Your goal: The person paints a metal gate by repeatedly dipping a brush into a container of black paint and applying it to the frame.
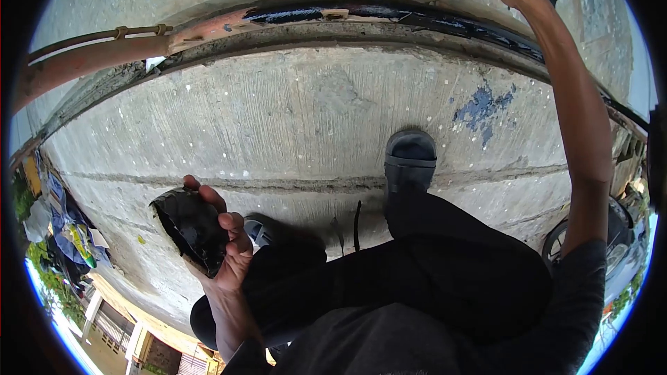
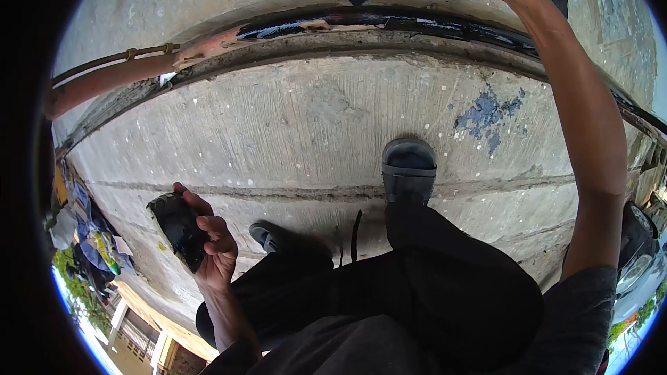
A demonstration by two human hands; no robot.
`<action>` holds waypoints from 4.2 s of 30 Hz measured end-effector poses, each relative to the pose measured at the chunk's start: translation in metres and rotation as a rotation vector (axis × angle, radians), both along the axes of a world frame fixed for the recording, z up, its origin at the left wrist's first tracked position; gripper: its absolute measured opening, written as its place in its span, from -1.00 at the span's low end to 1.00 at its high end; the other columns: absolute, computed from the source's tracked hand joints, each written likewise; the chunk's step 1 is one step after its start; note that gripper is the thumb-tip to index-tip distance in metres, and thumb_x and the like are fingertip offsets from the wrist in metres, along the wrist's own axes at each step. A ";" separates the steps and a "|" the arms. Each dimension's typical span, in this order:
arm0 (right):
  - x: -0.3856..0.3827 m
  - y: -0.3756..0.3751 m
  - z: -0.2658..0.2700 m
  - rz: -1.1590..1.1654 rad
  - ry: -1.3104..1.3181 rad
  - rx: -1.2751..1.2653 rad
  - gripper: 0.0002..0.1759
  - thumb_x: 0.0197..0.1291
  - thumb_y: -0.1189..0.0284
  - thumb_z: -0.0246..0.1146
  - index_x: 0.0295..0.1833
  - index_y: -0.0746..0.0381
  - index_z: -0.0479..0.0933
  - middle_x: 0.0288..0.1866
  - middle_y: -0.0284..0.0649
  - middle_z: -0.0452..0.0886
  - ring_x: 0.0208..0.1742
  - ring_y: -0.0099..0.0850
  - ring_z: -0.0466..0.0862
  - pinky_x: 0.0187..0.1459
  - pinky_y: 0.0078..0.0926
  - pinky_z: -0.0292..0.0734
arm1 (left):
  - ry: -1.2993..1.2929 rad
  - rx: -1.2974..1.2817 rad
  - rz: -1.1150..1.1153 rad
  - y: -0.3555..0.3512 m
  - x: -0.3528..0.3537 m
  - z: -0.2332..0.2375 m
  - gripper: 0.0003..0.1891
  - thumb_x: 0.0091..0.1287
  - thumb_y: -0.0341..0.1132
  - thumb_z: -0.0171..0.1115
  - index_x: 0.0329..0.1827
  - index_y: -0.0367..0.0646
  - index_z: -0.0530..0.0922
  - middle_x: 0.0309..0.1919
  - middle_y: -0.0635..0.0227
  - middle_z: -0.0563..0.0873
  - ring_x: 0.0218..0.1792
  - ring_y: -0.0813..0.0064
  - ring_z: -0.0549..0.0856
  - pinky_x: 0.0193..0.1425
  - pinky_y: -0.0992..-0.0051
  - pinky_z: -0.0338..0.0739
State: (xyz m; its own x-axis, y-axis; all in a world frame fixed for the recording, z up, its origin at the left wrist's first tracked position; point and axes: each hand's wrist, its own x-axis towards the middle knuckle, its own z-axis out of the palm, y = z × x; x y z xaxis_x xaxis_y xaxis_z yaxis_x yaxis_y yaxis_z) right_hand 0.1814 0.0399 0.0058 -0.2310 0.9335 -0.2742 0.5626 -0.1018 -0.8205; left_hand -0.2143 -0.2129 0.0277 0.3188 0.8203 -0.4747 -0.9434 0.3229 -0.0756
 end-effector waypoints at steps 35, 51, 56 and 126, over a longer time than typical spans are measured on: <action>-0.065 -0.203 -0.063 -0.031 -0.257 0.691 -0.60 0.11 0.57 0.29 0.11 0.12 0.56 -0.21 -0.22 0.45 -0.45 -0.33 0.63 -0.45 -0.41 0.58 | -0.088 0.222 0.095 0.066 -0.015 -0.001 -0.51 0.39 -0.34 0.17 0.37 -0.16 0.36 0.32 0.23 0.51 0.29 0.10 0.52 0.20 0.10 0.62; -0.096 -0.209 -0.080 -0.050 -0.596 0.715 -0.73 0.21 0.54 0.23 0.04 0.14 0.55 -0.19 -0.15 0.45 -0.42 -0.14 0.62 -0.44 -0.24 0.58 | -0.023 0.538 -0.056 0.100 -0.020 -0.035 -0.56 0.50 -0.21 0.02 0.36 -0.22 0.39 0.31 -0.05 0.47 0.32 -0.07 0.47 0.29 0.09 0.58; -0.105 -0.198 -0.074 -0.082 -0.695 0.658 -0.76 0.25 0.51 0.20 0.04 0.16 0.56 -0.21 -0.13 0.45 -0.41 -0.12 0.62 -0.43 -0.21 0.57 | -0.040 0.541 -0.025 0.093 -0.021 -0.039 -0.57 0.50 -0.23 0.00 0.34 -0.24 0.39 0.30 -0.07 0.47 0.31 -0.06 0.47 0.28 0.11 0.59; -0.082 -0.116 -0.046 -0.591 0.433 0.219 -0.83 0.27 0.52 0.16 -0.16 0.37 0.61 -0.50 -0.24 0.61 -0.56 -0.52 0.62 -0.58 -0.63 0.51 | -0.022 0.456 0.025 0.093 -0.032 -0.051 -0.57 0.50 -0.21 0.00 0.30 -0.31 0.40 0.22 -0.13 0.53 0.25 -0.11 0.53 0.20 0.10 0.65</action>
